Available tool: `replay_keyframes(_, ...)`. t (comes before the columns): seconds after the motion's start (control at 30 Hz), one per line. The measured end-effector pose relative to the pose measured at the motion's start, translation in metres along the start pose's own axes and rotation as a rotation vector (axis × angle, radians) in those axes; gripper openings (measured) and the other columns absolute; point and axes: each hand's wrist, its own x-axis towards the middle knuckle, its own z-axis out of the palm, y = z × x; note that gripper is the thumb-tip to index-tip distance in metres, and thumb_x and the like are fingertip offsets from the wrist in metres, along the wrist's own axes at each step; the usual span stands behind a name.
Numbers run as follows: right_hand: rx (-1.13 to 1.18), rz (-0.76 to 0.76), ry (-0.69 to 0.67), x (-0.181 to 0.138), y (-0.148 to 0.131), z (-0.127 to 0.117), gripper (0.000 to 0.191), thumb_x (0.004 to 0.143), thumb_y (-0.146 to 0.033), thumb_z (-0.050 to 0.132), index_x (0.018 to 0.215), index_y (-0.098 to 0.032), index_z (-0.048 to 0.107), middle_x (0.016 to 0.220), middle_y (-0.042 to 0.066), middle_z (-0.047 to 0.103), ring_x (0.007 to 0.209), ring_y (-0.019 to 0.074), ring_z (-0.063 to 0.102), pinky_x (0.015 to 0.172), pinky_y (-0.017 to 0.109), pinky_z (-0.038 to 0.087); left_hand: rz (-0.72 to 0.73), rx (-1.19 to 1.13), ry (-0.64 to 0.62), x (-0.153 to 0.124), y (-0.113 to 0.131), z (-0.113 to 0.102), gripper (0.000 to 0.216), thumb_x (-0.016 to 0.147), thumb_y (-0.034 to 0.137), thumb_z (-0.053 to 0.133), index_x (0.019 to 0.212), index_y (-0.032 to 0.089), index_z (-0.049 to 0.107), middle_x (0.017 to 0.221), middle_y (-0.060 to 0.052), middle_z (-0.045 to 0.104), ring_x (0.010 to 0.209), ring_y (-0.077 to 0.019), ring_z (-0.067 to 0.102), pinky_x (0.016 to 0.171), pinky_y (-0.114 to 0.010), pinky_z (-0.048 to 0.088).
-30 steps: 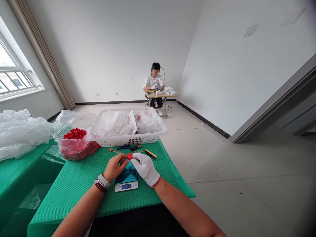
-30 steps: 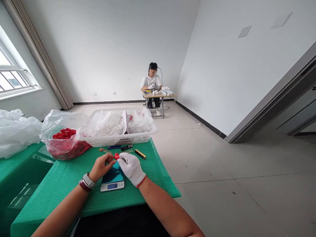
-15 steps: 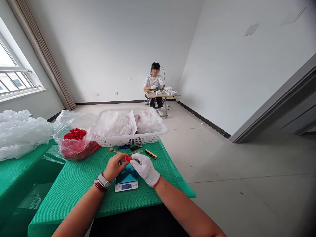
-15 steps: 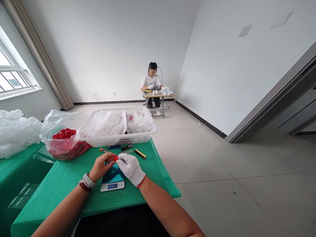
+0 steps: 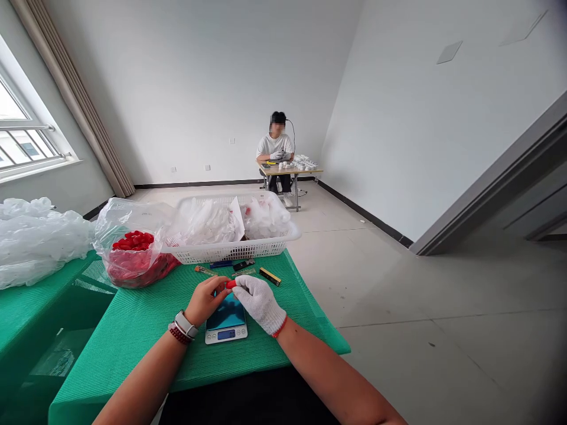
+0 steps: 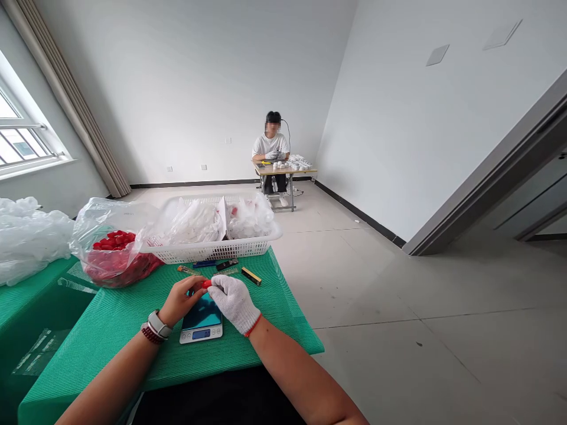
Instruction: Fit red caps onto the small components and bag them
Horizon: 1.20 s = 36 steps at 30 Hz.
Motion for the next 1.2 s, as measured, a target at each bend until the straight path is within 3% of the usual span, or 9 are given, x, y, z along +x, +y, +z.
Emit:
replay_keyframes(0.33,-0.007,-0.006,-0.004,0.000,0.001,0.000,0.020,0.094,-0.030,0.051,0.094,-0.020,0.068,0.087,0.003,0.071,0.077,0.0145,0.064,0.066,0.023,0.048,-0.041,-0.015,-0.064,0.000,0.004,-0.002,0.026,0.094,0.038,0.049,0.099,0.018,0.064,0.081,-0.004,0.066,0.071,-0.0163,0.056,0.064,-0.026,0.042)
replay_keyframes(0.57,-0.046,-0.038,-0.014,-0.001,0.001,0.001,0.020,0.095,-0.030,0.051,0.090,-0.019,0.068,0.081,0.002,0.069,0.074,0.0141,0.062,0.065,0.023,0.046,-0.087,-0.101,-0.174,0.001,0.007,-0.002,0.037,0.097,0.044,0.037,0.092,0.016,0.060,0.068,0.000,0.059,0.062,-0.0144,0.052,0.059,-0.025,0.039)
replay_keyframes(0.73,-0.080,-0.045,-0.029,-0.001,0.004,0.002,0.021,0.095,-0.030,0.051,0.083,-0.019,0.065,0.074,0.001,0.065,0.069,0.0138,0.058,0.064,0.023,0.044,-0.091,-0.180,-0.209,0.001,0.008,-0.002,0.043,0.099,0.045,0.030,0.076,0.017,0.053,0.060,0.002,0.052,0.056,-0.0128,0.047,0.058,-0.025,0.036)
replay_keyframes(0.93,-0.088,-0.043,-0.003,-0.001,0.004,0.003,0.023,0.094,-0.029,0.051,0.077,-0.019,0.063,0.070,0.001,0.062,0.065,0.0133,0.056,0.061,0.023,0.041,-0.084,-0.201,-0.213,0.001,0.009,-0.001,0.043,0.101,0.041,0.028,0.074,0.017,0.050,0.061,0.002,0.052,0.058,-0.0127,0.047,0.061,-0.026,0.037)
replay_keyframes(1.07,-0.009,0.005,0.026,0.000,0.003,0.001,0.020,0.094,-0.029,0.051,0.085,-0.020,0.067,0.078,0.001,0.067,0.072,0.0140,0.060,0.066,0.023,0.045,-0.075,-0.156,-0.140,0.000,0.010,0.000,0.038,0.102,0.035,0.026,0.090,0.017,0.058,0.068,0.000,0.056,0.062,-0.0135,0.051,0.064,-0.027,0.040)
replay_keyframes(1.2,0.082,0.058,0.046,0.000,0.003,0.000,0.019,0.094,-0.028,0.051,0.091,-0.020,0.068,0.086,0.001,0.070,0.079,0.0144,0.063,0.071,0.023,0.047,-0.020,-0.069,-0.032,0.000,0.006,0.002,0.022,0.095,0.025,0.042,0.111,0.019,0.055,0.089,-0.003,0.060,0.066,-0.0128,0.052,0.063,-0.025,0.043)
